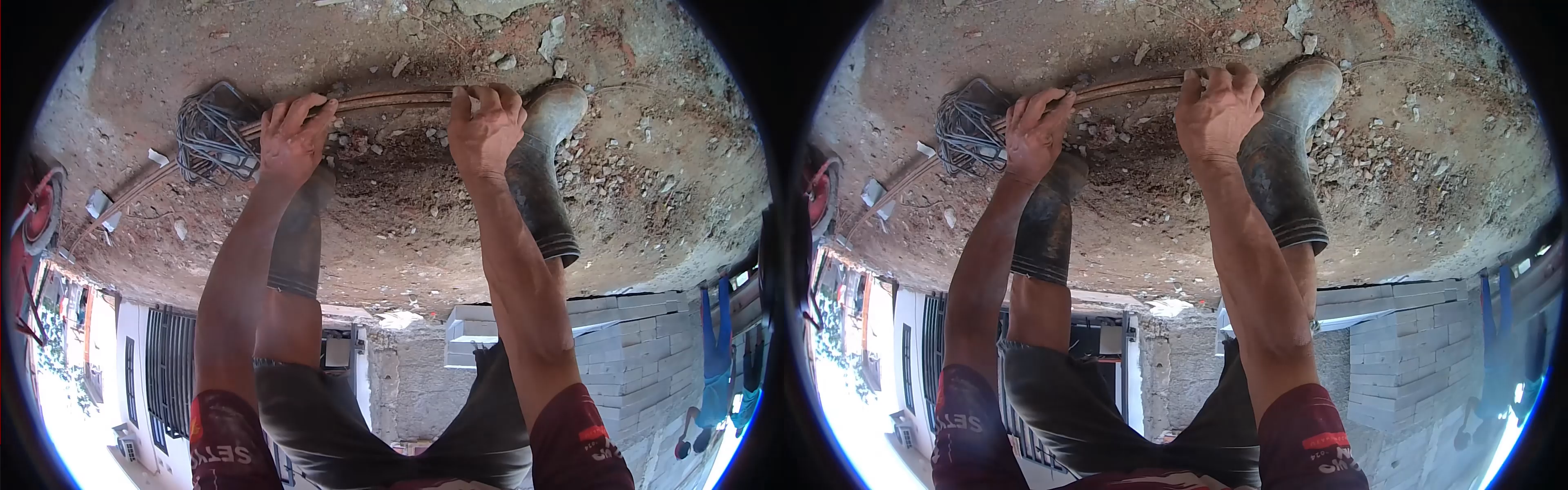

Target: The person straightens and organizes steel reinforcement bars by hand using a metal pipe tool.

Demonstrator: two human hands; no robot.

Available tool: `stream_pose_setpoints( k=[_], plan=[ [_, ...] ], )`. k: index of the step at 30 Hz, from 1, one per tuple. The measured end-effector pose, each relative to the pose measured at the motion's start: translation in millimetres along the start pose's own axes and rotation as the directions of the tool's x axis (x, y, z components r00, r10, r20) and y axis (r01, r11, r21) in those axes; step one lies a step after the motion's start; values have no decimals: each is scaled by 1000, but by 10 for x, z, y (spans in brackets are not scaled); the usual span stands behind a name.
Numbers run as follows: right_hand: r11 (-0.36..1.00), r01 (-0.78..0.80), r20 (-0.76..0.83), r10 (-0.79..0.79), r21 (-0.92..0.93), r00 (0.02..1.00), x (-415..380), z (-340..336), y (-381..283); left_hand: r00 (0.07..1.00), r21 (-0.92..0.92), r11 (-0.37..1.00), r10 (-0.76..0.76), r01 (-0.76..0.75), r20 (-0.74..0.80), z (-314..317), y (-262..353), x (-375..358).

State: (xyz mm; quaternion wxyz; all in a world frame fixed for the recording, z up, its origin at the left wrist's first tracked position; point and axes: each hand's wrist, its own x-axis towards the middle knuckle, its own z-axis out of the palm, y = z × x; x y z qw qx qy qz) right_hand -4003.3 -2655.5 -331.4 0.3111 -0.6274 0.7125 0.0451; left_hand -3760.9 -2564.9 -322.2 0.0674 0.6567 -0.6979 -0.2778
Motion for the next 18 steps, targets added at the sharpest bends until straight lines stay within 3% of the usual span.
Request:
stream_pose_setpoints(
  k=[3,8,10,11,13,15,16,18],
  plan=[
    [999,0,-31,1,39,1000,-62,22,-75,1000,7,1000,-14,14,-21,57,14,-38],
    [996,75,88,-71,-39,994,-164,-23,-191,993,-1,993,-114,114,-7,76,111,26],
    [994,90,122,-81,-66,989,-136,-57,-182,977,-22,983,-178,182,119,60,100,92],
    [984,146,157,-130,-99,979,-97,-93,-163,976,-20,983,-181,184,118,38,75,128],
    [969,207,197,-179,-132,964,-60,-140,-180,947,-2,987,-151,158,284,-13,25,199],
    [860,490,101,-479,-145,872,-43,-176,-204,938,-4,987,-155,164,309,-38,5,229],
    [858,493,104,-482,-147,870,-42,-148,-219,929,-4,986,-155,166,336,-46,1,243],
    [774,631,406,-559,-58,723,-54,-30,-293,915,-6,983,-167,182,366,-87,23,246]
  ],
)
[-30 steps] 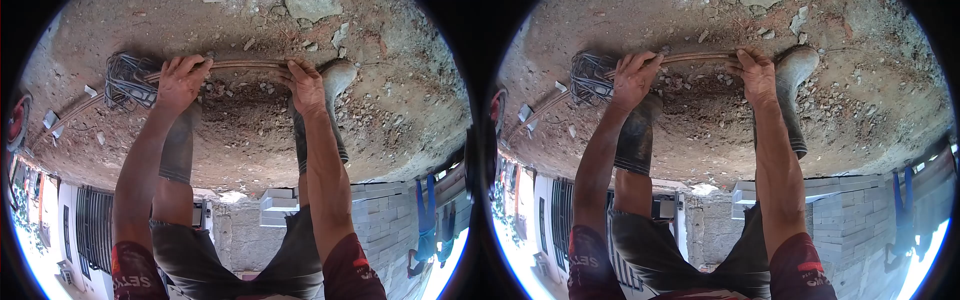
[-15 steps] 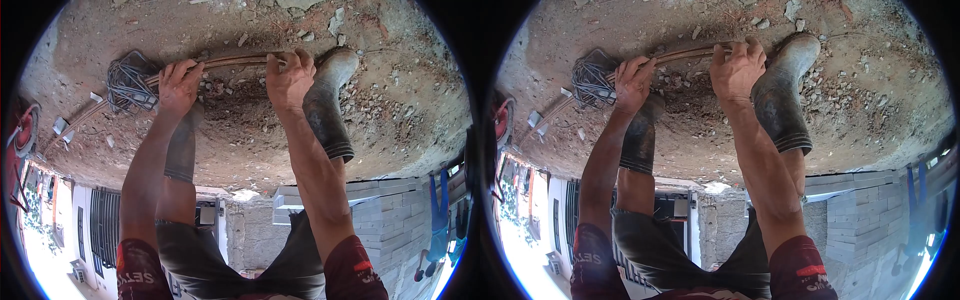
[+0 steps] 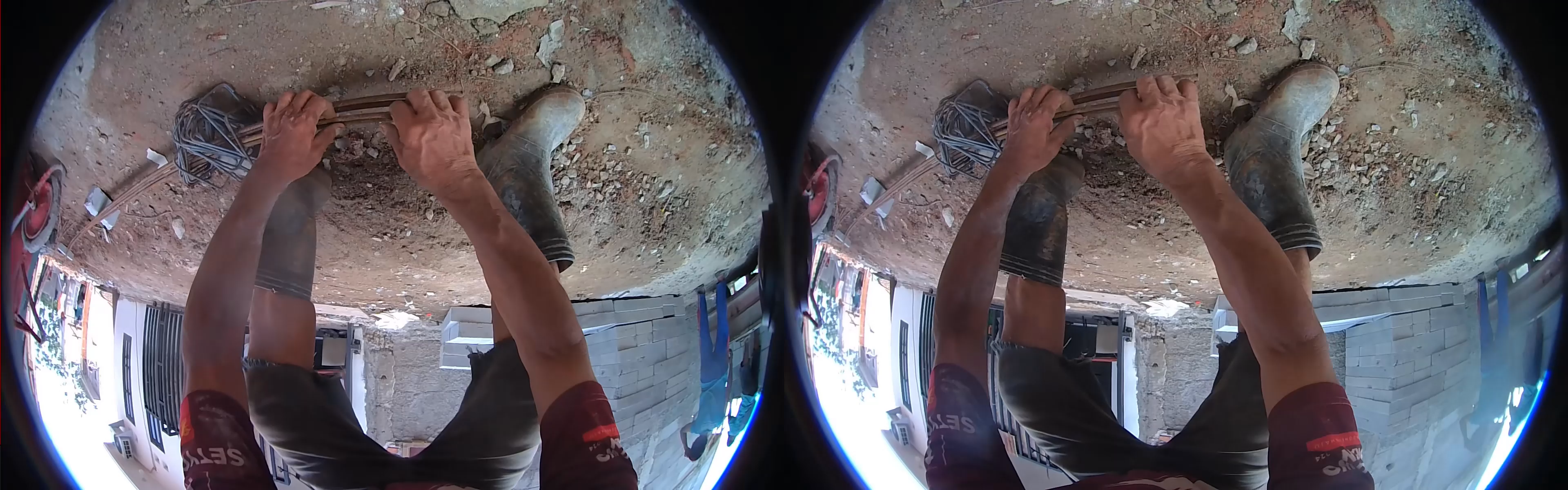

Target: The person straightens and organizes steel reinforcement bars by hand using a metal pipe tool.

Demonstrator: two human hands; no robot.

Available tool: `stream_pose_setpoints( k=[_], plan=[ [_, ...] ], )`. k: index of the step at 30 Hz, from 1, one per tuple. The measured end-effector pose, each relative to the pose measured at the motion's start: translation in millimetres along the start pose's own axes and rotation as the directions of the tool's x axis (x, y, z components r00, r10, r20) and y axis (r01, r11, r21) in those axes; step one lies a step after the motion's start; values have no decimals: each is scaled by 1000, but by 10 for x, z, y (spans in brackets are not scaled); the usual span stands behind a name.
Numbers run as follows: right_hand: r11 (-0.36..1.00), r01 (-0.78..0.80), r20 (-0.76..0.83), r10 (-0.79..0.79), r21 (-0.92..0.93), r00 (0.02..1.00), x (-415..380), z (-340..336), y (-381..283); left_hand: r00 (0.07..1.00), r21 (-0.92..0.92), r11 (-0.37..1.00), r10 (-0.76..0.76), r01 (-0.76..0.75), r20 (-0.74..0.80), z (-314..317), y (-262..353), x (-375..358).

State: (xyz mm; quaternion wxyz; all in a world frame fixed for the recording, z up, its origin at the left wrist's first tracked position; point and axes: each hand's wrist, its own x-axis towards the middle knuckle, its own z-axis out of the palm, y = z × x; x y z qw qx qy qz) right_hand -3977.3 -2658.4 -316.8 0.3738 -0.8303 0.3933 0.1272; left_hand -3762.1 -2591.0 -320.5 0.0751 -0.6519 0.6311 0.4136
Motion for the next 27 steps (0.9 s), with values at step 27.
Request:
stream_pose_setpoints(
  k=[27],
  plan=[
    [895,265,430,-411,360,804,415,-199,352,880,-254,934,-330,252,-342,370,685,313]
  ],
)
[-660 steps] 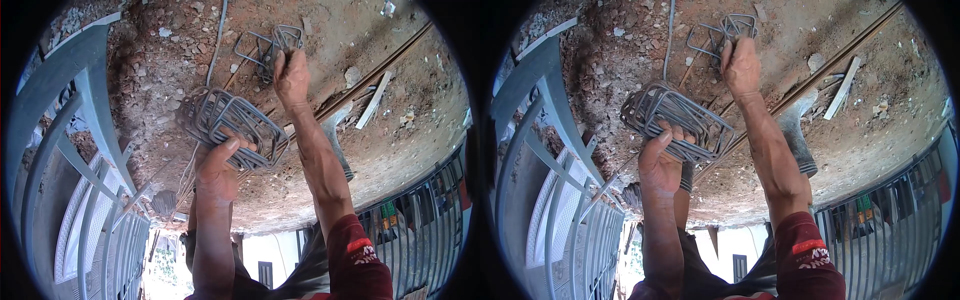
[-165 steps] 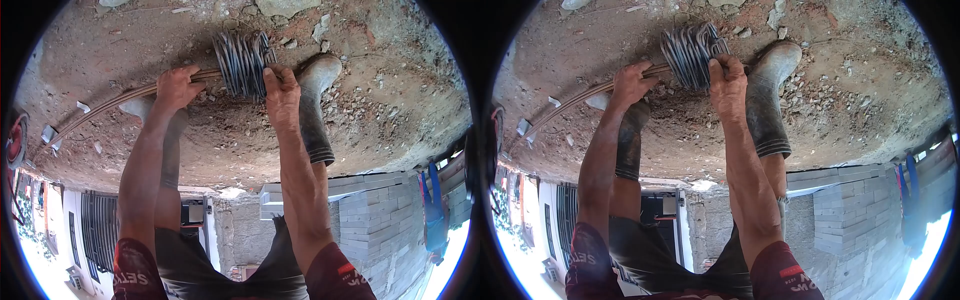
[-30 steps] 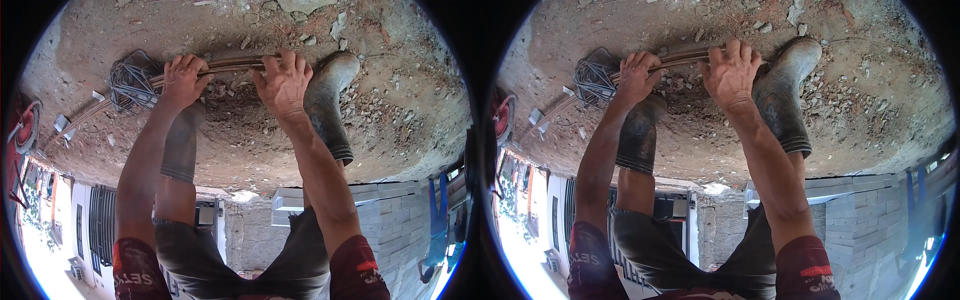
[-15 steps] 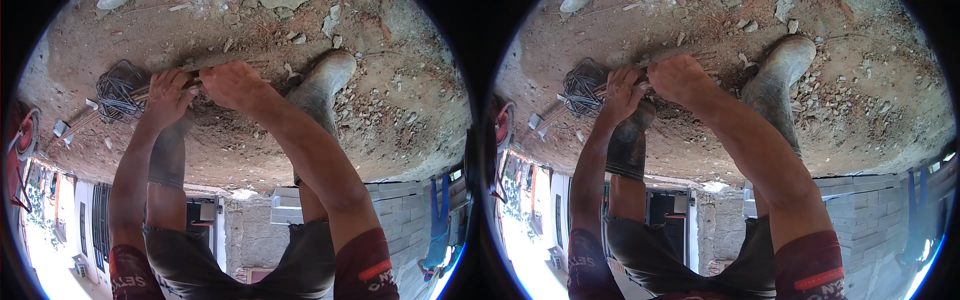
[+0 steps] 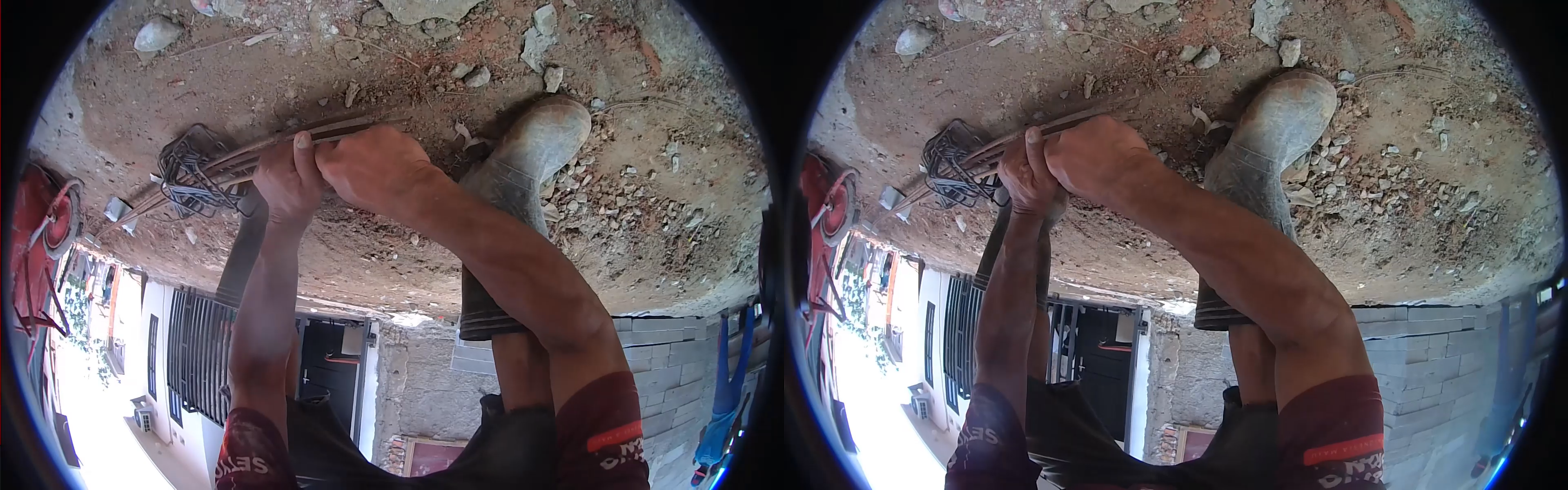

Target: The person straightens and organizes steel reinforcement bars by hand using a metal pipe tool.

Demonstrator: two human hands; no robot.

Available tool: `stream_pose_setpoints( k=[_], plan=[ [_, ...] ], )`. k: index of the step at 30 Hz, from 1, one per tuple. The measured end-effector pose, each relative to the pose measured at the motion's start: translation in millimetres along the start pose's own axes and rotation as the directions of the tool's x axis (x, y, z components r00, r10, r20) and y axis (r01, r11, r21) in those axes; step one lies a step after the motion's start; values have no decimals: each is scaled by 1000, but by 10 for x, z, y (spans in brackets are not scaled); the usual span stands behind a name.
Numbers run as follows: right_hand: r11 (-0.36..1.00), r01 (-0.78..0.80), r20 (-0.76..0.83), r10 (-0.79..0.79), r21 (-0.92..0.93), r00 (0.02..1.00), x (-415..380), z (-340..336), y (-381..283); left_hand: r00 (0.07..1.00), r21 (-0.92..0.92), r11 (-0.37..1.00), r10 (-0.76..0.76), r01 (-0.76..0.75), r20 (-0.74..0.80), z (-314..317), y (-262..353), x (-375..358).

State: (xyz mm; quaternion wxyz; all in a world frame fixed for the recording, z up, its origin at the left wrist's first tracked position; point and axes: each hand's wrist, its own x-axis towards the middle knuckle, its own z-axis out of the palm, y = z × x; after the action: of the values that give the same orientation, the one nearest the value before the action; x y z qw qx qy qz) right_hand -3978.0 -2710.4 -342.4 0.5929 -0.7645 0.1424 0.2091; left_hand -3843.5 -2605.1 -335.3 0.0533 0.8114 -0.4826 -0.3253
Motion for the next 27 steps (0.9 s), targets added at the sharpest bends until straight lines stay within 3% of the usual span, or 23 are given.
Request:
stream_pose_setpoints(
  k=[5,6,7,8,9,10,12,13,15,16,18,20,22,23,24,25,26,27],
  plan=[
    [996,8,-108,-17,-85,994,-99,81,135,993,33,993,111,-110,-33,34,31,77],
    [993,32,-397,-76,-116,915,-204,84,244,996,-8,996,88,-88,11,30,5,80],
    [987,42,-648,-134,-156,750,-308,83,368,996,-52,996,69,-66,54,32,-5,99],
    [990,-99,-706,142,102,694,-381,88,495,996,-57,996,76,-73,49,27,6,132],
    [908,-210,-685,413,362,600,-448,106,610,977,54,977,205,-207,54,8,21,154],
    [907,-212,-685,414,363,600,-523,140,713,943,166,928,324,-333,76,-14,30,150],
    [585,-312,-257,690,749,677,-608,182,852,933,197,912,356,-360,55,25,-27,123],
    [588,-307,-264,689,749,675,-597,177,808,921,228,894,389,-386,34,47,-45,142],
    [196,-130,-38,675,972,737,-560,212,667,919,230,891,393,-392,42,83,-87,136],
    [196,-128,-39,673,972,738,-509,212,660,919,230,890,392,-393,51,99,-111,128],
    [435,-238,-144,680,868,719,-395,190,706,916,206,894,401,-397,26,186,-255,144],
    [377,-235,-117,711,896,694,-335,196,744,914,176,899,406,-401,7,171,-224,155],
    [324,-232,-91,736,917,670,-296,230,751,981,8,983,184,-185,59,148,-134,195],
    [439,-306,-126,719,845,684,-297,267,760,982,8,984,178,-179,56,114,-85,222],
    [547,-367,-158,690,752,706,-283,300,765,942,187,947,208,-262,265,67,-51,252],
    [571,-323,-201,670,755,714,-260,362,779,868,344,866,180,-363,462,21,-45,268],
    [585,-305,-206,648,751,733,-231,336,769,879,367,864,161,-345,448,27,-80,270],
    [551,-221,-170,570,805,804,-204,306,737,826,381,866,63,-323,560,99,-151,261]
  ],
)
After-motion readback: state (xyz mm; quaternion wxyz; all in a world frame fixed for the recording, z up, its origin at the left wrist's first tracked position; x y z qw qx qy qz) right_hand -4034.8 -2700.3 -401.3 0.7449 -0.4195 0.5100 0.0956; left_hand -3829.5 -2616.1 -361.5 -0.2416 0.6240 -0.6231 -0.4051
